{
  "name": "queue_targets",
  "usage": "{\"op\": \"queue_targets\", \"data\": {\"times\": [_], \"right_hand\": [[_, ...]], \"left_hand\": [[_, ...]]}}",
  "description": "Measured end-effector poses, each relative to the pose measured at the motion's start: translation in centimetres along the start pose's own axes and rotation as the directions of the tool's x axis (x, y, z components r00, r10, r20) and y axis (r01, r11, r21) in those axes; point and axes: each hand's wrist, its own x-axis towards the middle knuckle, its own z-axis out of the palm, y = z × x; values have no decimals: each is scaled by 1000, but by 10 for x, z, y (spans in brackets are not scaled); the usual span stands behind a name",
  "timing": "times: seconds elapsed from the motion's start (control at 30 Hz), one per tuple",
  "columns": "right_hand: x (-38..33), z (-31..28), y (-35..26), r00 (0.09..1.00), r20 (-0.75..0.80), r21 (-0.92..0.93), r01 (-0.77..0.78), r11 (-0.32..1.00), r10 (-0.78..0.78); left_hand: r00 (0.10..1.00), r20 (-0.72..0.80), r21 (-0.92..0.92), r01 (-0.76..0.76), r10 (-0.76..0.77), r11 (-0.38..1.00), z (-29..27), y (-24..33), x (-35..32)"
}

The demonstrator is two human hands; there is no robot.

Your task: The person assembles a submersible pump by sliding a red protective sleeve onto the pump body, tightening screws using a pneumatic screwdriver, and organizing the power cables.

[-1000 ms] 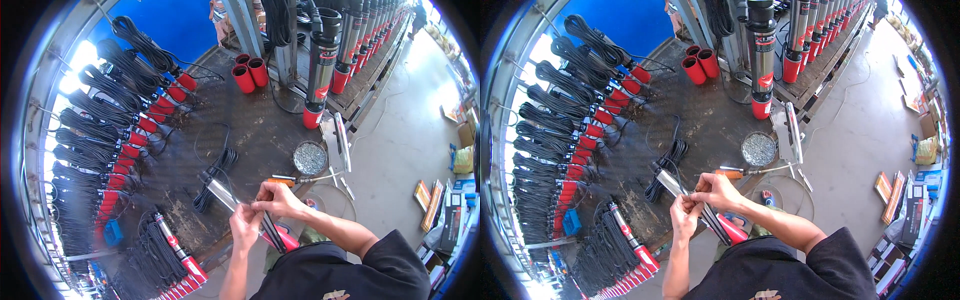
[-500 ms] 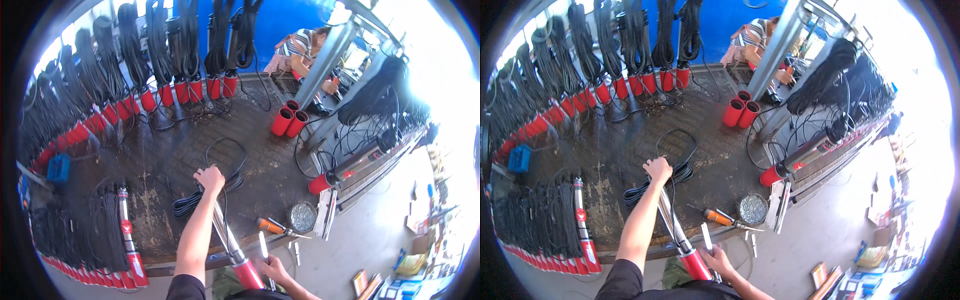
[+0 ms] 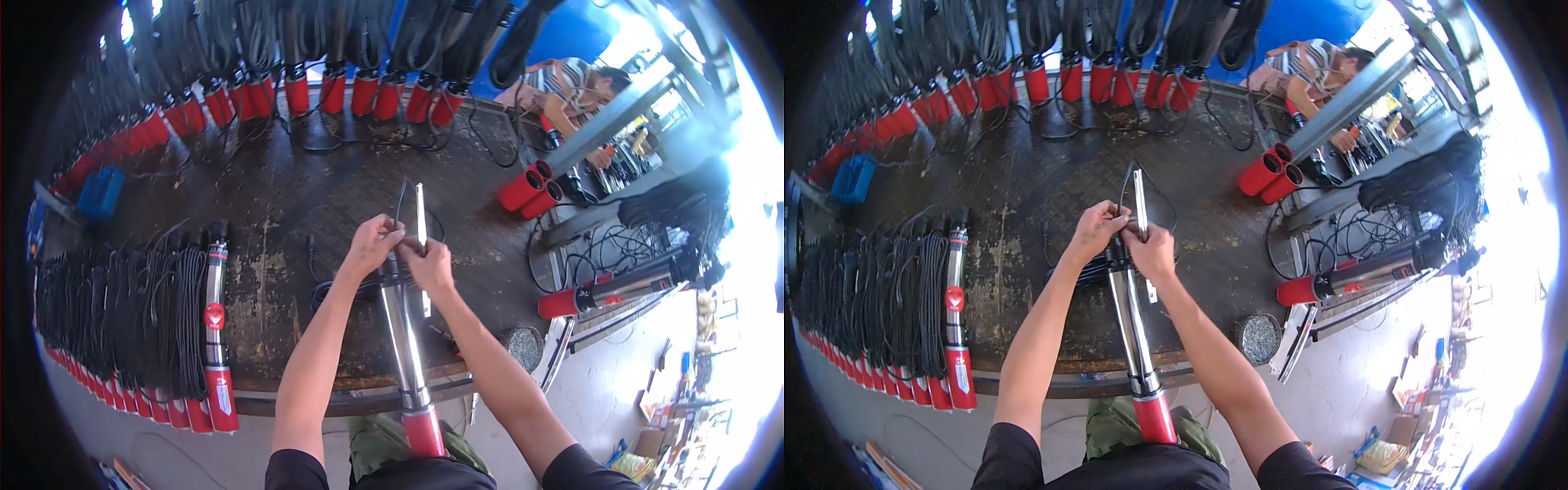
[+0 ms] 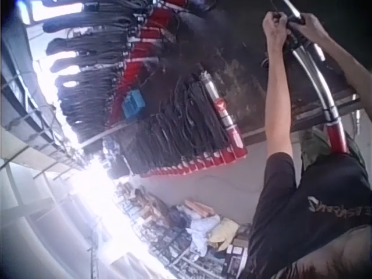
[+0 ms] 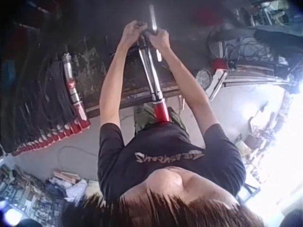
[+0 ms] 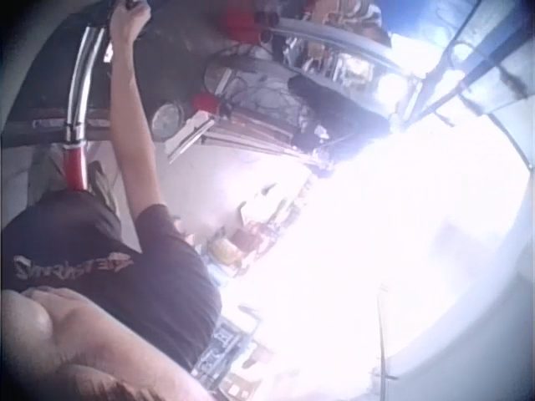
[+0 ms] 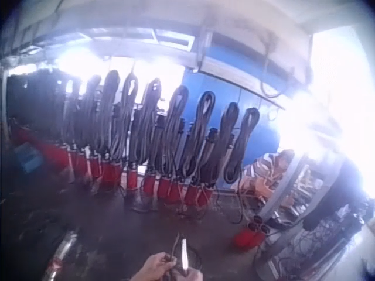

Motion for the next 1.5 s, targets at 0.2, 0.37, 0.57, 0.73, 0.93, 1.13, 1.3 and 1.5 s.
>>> {"op": "queue_targets", "data": {"times": [0.2, 0.37, 0.57, 0.73, 0.93, 1.13, 1.3, 1.5], "right_hand": [[-1, 0, 18, 983, 180, -215, 71, 974, -32], [-28, 5, 28, 976, 197, -396, 165, 904, -92], [-74, -16, 16, 965, 217, -234, -94, 968, 147], [-133, -28, 53, 984, 110, -133, -123, 983, 138], [-161, -9, 61, 999, 32, -432, -9, 902, 25], [-153, 0, 39, 986, 78, -533, 167, 830, -148], [-153, 1, 60, 968, 42, -560, 228, 797, -247], [-157, -33, 68, 960, 218, -356, 244, 902, -174]], "left_hand": [[984, -163, 80, -58, 71, 995, 13, -33, -8], [974, -213, 35, -71, 77, 997, 25, -64, -6], [959, -220, -159, 146, -180, 976, 17, -53, -3], [945, -201, -282, 198, -259, 939, 16, -52, -1], [937, -217, -280, 209, -274, 937, 28, -40, 1], [940, -340, 23, 51, -40, 998, 12, -65, -5], [830, -489, 576, 77, 268, 813, 54, -38, -72], [723, -475, 404, 686, -502, 605, 113, -33, -150]]}}
